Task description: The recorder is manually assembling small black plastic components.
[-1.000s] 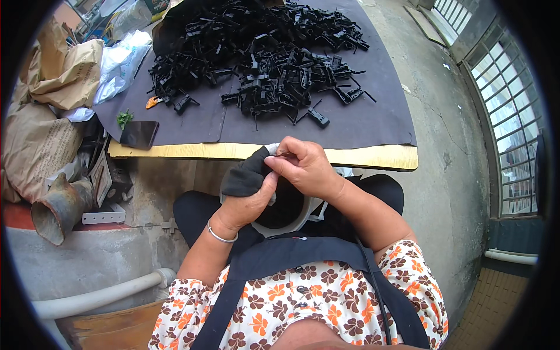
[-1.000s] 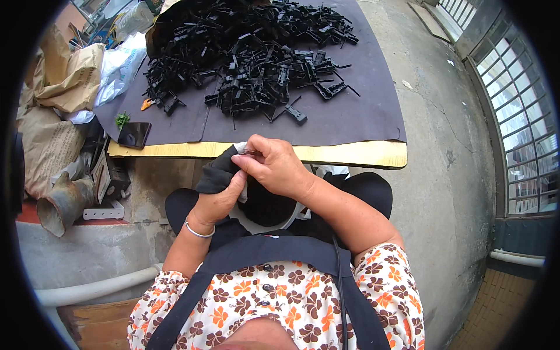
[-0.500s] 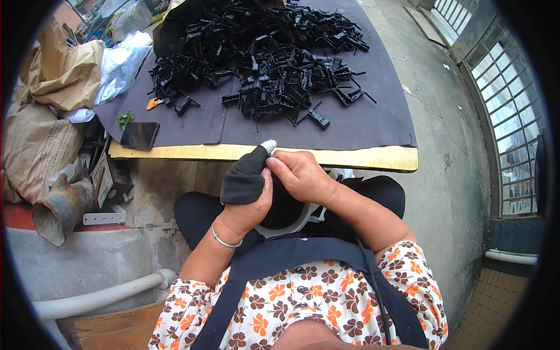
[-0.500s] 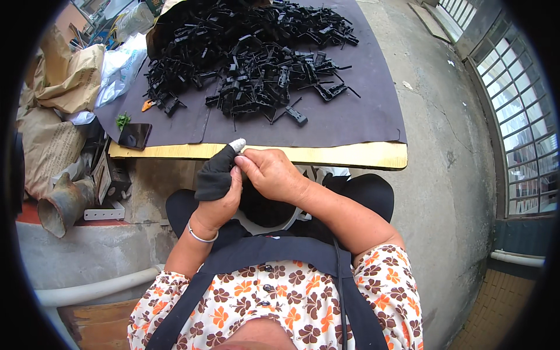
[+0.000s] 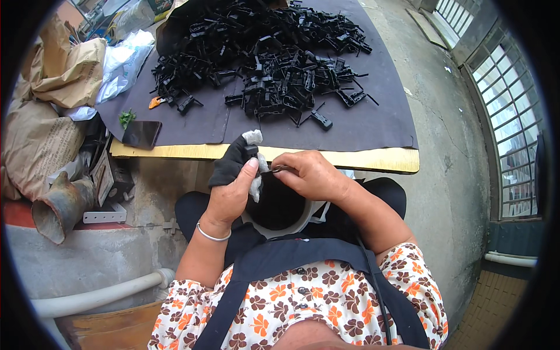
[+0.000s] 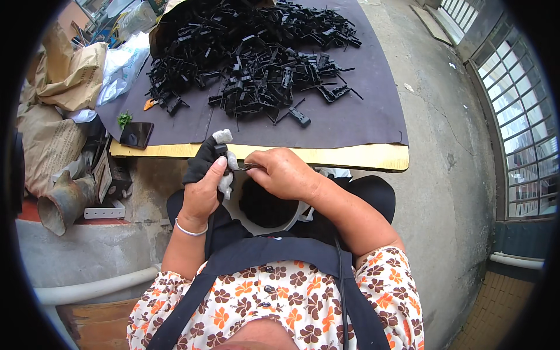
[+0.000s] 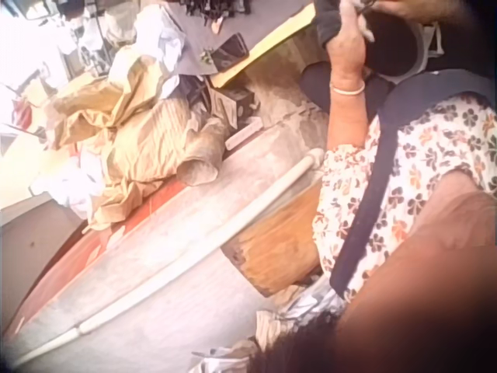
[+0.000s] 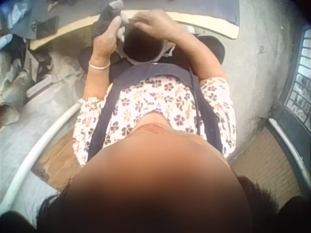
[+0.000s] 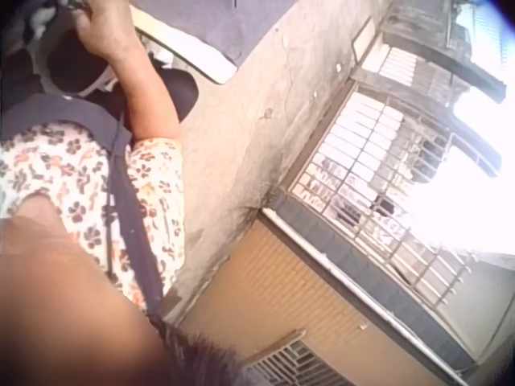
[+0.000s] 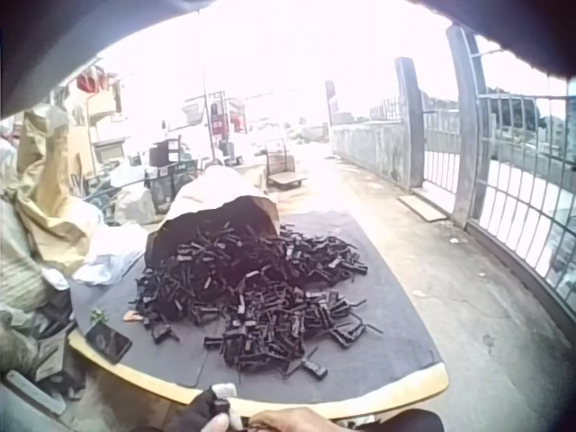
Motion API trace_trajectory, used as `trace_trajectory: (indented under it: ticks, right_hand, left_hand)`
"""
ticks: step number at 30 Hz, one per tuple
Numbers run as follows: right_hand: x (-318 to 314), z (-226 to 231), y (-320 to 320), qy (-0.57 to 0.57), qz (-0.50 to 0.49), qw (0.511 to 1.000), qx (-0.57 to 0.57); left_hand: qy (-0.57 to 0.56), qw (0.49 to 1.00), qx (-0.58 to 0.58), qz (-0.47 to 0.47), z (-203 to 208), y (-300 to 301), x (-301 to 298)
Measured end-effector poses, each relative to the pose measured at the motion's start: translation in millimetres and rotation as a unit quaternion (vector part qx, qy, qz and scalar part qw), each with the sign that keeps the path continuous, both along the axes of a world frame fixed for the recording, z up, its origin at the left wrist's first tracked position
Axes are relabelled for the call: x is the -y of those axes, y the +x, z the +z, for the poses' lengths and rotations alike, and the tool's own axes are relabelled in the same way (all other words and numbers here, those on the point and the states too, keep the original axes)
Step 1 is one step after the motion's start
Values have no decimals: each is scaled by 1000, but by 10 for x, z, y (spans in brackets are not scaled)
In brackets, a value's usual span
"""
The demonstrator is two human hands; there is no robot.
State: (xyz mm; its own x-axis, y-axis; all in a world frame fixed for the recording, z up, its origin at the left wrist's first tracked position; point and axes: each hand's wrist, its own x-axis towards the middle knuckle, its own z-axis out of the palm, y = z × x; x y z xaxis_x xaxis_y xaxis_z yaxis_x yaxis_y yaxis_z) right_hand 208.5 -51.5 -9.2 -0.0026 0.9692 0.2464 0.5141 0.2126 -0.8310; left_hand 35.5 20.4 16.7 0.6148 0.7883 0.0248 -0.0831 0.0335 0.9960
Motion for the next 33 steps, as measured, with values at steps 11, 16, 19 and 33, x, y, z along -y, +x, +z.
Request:
trace_trajectory:
  ticks: [11, 16, 19, 33]
  right_hand:
    - [-6, 65, 33, -36, 8, 970, -239]
    - [8, 80, 95, -31, 32, 993, -114]
    - [-8, 104, 40, -16, 40, 997, -60]
    - [0, 150, 476, -9, -235, 946, 224]
  left_hand:
    - [76, 988, -72, -114, -23, 57, 59]
    - [-23, 996, -52, -71, -51, 24, 52]
    - [175, 983, -45, -27, -112, 87, 66]
    - [448, 853, -264, -55, 31, -87, -21]
